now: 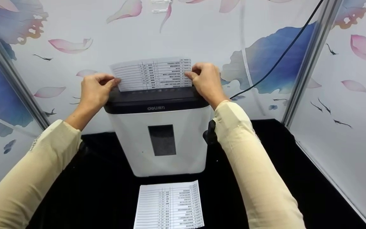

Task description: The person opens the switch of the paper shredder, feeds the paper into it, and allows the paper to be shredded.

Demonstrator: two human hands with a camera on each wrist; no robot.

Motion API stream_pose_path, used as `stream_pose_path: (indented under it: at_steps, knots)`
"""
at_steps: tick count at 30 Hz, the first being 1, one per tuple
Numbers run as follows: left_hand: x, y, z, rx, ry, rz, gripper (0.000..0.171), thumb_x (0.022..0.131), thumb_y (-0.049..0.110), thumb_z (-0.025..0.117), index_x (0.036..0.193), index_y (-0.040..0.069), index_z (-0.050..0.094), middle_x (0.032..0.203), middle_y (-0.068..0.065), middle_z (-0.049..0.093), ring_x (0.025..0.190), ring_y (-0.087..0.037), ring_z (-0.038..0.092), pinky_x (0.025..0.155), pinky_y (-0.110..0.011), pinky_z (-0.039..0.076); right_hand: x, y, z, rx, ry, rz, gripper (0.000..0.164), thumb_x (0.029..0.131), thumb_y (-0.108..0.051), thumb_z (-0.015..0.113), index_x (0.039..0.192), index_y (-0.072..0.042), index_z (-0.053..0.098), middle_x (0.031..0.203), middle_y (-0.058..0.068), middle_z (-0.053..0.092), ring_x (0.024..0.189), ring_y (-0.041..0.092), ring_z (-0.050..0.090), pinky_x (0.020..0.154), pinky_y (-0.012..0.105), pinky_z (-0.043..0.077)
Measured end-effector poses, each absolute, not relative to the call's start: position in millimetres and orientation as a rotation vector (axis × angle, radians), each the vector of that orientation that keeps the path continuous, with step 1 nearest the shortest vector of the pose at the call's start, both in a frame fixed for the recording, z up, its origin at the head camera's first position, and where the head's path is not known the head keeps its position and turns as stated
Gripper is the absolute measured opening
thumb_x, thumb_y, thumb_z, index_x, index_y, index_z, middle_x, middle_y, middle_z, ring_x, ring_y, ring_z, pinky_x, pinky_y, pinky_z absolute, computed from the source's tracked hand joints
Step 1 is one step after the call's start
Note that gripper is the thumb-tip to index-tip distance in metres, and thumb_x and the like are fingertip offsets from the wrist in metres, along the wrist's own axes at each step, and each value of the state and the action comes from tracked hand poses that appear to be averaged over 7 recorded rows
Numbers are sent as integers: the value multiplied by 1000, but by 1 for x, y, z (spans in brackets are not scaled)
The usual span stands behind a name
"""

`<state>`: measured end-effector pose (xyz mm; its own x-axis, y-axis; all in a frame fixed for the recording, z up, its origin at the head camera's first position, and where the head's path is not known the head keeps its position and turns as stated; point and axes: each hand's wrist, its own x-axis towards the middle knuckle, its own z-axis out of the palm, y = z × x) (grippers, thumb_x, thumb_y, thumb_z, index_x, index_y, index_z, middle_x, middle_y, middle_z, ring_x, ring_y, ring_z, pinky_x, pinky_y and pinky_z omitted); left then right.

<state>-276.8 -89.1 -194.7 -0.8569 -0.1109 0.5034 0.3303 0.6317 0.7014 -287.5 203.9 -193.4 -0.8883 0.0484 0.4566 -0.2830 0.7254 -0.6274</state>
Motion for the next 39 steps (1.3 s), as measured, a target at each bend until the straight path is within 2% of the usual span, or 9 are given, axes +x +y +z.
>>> stream_pose_path:
  at_steps: [5, 14, 24, 32, 39]
  knots:
    - [-277, -89, -192, -151, -2342, -1159, 20, 84, 25, 67, 95, 9, 72, 90, -6, 72, 78, -13, 63, 67, -21, 47, -288, 202, -191, 188, -2442, 1003, 22, 83, -28, 67, 87, -6, 69, 86, 8, 70, 75, 11, 53, 64, 21, 37]
    - [-276, -88, -188, -151, -2263, -1129, 21, 84, 24, 67, 96, 8, 71, 88, -6, 71, 76, -12, 63, 67, -21, 47, -288, 203, -193, 209, -2468, 1012, 21, 82, -27, 68, 84, -6, 70, 82, 6, 69, 70, 10, 52, 61, 19, 38]
    - [-271, -89, -193, -152, -2279, -1100, 19, 84, 23, 66, 97, 10, 72, 89, -4, 72, 78, -13, 64, 70, -25, 49, -285, 205, -195, 186, -2463, 1018, 25, 84, -30, 66, 94, -7, 70, 92, 11, 69, 81, 15, 58, 72, 22, 43]
    - [-266, -92, -197, -133, -2298, -1113, 20, 83, 24, 68, 98, 12, 73, 90, -4, 72, 80, -13, 64, 73, -25, 48, -284, 207, -199, 191, -2416, 1055, 21, 84, -26, 66, 96, -10, 70, 90, 8, 69, 73, 5, 55, 65, 15, 42]
    - [-261, -92, -200, -105, -2261, -1179, 20, 82, 28, 69, 96, 14, 73, 89, -3, 72, 79, -11, 63, 71, -22, 47, -282, 214, -207, 177, -2343, 1069, 26, 83, -32, 67, 95, -9, 70, 90, 7, 68, 72, 4, 53, 64, 13, 41]
